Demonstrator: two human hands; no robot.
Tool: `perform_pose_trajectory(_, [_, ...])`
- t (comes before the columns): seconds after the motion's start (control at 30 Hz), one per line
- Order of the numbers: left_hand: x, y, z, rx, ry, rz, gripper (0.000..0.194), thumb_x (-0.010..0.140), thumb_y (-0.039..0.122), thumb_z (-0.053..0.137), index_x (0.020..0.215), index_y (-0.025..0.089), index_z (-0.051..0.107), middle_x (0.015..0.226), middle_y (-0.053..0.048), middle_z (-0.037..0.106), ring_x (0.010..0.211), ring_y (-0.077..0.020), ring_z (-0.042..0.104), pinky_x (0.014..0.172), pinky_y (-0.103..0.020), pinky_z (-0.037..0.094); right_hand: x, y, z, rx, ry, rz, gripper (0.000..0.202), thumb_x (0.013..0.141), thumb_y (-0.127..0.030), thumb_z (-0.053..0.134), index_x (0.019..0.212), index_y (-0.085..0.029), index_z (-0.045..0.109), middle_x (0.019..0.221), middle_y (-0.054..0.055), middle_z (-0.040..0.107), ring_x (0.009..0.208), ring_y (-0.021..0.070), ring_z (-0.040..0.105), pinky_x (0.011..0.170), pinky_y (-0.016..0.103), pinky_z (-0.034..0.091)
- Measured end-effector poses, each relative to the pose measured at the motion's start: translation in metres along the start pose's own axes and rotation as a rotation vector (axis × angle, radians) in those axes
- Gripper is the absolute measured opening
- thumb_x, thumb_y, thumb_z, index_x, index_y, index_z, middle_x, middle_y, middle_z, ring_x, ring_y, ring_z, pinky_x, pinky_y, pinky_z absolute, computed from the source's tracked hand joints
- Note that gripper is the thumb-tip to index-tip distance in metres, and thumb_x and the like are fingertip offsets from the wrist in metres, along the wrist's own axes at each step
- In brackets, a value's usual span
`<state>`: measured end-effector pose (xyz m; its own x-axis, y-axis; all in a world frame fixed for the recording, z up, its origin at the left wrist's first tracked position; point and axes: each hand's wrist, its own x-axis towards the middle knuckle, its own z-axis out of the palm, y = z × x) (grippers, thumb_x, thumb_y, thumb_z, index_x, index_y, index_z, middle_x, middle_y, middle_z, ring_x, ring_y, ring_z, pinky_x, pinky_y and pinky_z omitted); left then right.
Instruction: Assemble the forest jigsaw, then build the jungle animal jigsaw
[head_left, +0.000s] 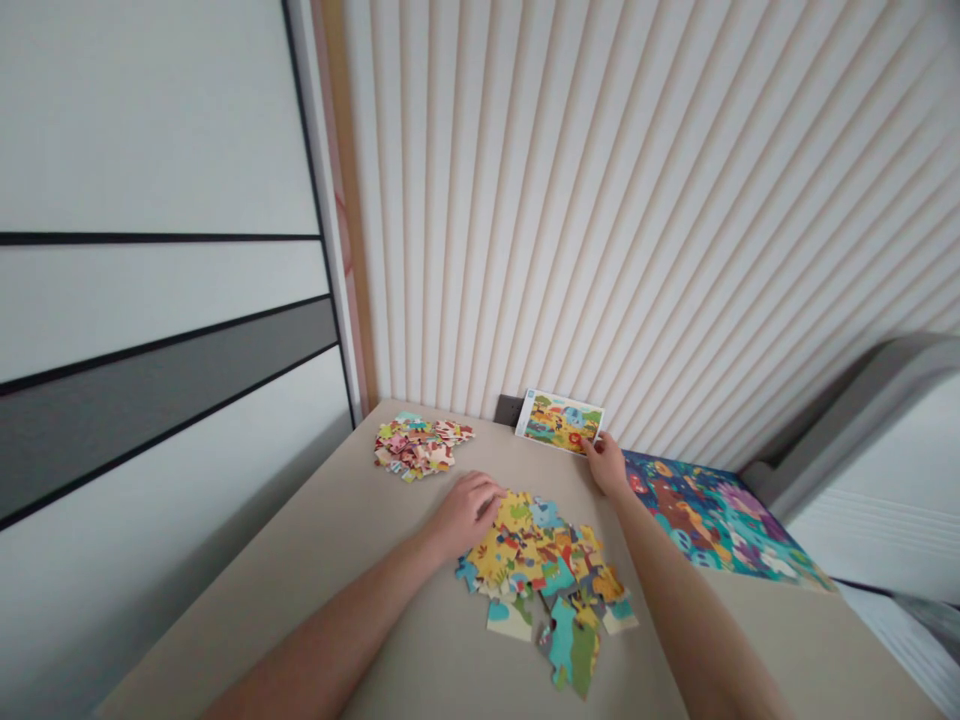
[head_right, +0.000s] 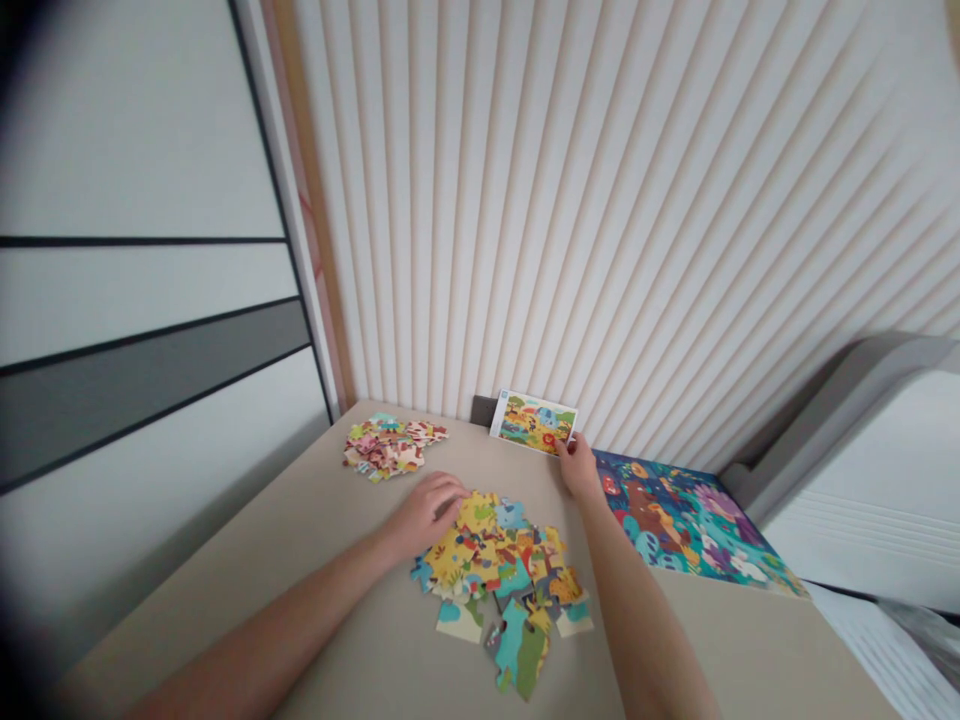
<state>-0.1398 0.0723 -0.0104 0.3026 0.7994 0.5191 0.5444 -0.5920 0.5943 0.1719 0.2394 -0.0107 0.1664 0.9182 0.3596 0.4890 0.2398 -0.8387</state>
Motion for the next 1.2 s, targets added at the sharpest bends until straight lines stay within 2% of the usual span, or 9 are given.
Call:
perform_pose_trajectory(0.23, [0.003, -0.003, 0.001, 0.003, -0.008, -0.025, 0.025, 0.097, 0.024, 0.049, 0.103, 0.021, 0.072, 0.102, -0.01, 0.07, 0.102, -0.0251, 0.061, 0.095, -0.041, 0.047, 0.003, 0.01, 0.01, -0.12, -0.063, 0.026, 0.043, 0.081, -0.053, 0.061, 0.104, -0.018, 0.07, 0.078, 0.008, 0.073, 0.071, 0.0234, 0.064, 0.072, 0.036, 0.048])
perform_pose_trajectory(0.37, [0.001, -0.005, 0.003, 0.041, -0.03, -0.051, 0.025, 0.096, 0.023, 0.05, 0.108, 0.022, 0.072, 0.104, -0.01, 0.07, 0.103, -0.0258, 0.061, 0.096, -0.041, 0.046, 0.001, 0.012, 0.009, -0.143, -0.044, 0.037, 0.057, 0.083, -0.051, 0.06, 0.128, -0.015, 0.063, 0.101, 0.014, 0.074, 0.083, 0.0263, 0.067, 0.078, 0.039, 0.051])
perform_pose_trajectory(0.47, [-0.001, -0.009, 0.006, 0.076, -0.052, -0.063, 0.027, 0.094, 0.027, 0.055, 0.116, 0.022, 0.07, 0.11, -0.01, 0.069, 0.108, -0.0269, 0.06, 0.099, -0.042, 0.045, -0.015, 0.01, -0.001, -0.161, 0.02, 0.027, 0.069, 0.085, -0.05, 0.057, 0.142, -0.011, 0.053, 0.12, 0.02, 0.068, 0.099, 0.0297, 0.065, 0.089, 0.043, 0.05])
perform_pose_trajectory(0.57, [-0.002, -0.015, 0.009, 0.074, -0.052, -0.084, 0.034, 0.088, 0.034, 0.066, 0.119, 0.022, 0.07, 0.114, -0.012, 0.067, 0.11, -0.029, 0.059, 0.102, -0.045, 0.043, -0.044, 0.002, -0.019, -0.182, 0.029, -0.117, 0.055, 0.089, -0.045, 0.052, 0.134, -0.015, 0.061, 0.121, 0.017, 0.067, 0.107, 0.0304, 0.062, 0.098, 0.048, 0.047])
perform_pose_trajectory(0.63, [-0.003, -0.018, 0.01, 0.053, -0.046, -0.098, 0.035, 0.085, 0.038, 0.07, 0.117, 0.022, 0.071, 0.114, -0.012, 0.067, 0.11, -0.0299, 0.059, 0.103, -0.045, 0.042, -0.069, -0.006, -0.034, -0.185, -0.072, -0.22, 0.039, 0.089, -0.042, 0.052, 0.115, -0.021, 0.072, 0.113, 0.012, 0.07, 0.107, 0.0301, 0.062, 0.102, 0.05, 0.044])
perform_pose_trajectory(0.7, [-0.002, -0.02, 0.01, 0.047, -0.05, -0.103, 0.034, 0.085, 0.039, 0.071, 0.113, 0.022, 0.073, 0.114, -0.012, 0.067, 0.11, -0.0299, 0.059, 0.103, -0.044, 0.042, -0.095, -0.013, -0.047, -0.17, -0.186, -0.237, 0.031, 0.088, -0.041, 0.056, 0.105, -0.025, 0.076, 0.109, 0.01, 0.072, 0.107, 0.03, 0.062, 0.104, 0.05, 0.043])
perform_pose_trajectory(0.87, [-0.001, -0.021, 0.009, 0.084, -0.083, -0.106, 0.033, 0.082, 0.038, 0.074, 0.111, 0.021, 0.071, 0.114, -0.011, 0.067, 0.112, -0.03, 0.059, 0.103, -0.043, 0.043, -0.142, -0.024, -0.066, -0.208, -0.401, -0.206, 0.037, 0.09, -0.047, 0.062, 0.118, -0.026, 0.075, 0.122, 0.011, 0.068, 0.114, 0.0307, 0.06, 0.106, 0.051, 0.042])
perform_pose_trajectory(1.03, [-0.001, -0.015, 0.005, -0.036, -0.058, -0.167, 0.036, 0.078, 0.033, 0.077, 0.11, 0.021, 0.066, 0.112, -0.01, 0.069, 0.108, -0.0289, 0.062, 0.097, -0.042, 0.046, -0.152, -0.031, -0.071, -0.17, -0.525, -0.186, 0.042, 0.085, -0.05, 0.069, 0.122, -0.029, 0.074, 0.136, 0.011, 0.062, 0.128, 0.0329, 0.053, 0.115, 0.054, 0.034])
perform_pose_trajectory(1.2, [0.0, -0.01, 0.001, -0.209, -0.03, -0.219, 0.034, 0.082, 0.032, 0.071, 0.113, 0.021, 0.064, 0.092, -0.002, 0.067, 0.088, -0.0215, 0.064, 0.085, -0.034, 0.049, -0.151, -0.038, -0.073, -0.212, -0.563, -0.236, 0.037, 0.087, -0.047, 0.068, 0.116, -0.027, 0.076, 0.134, 0.012, 0.063, 0.125, 0.0328, 0.056, 0.112, 0.054, 0.037])
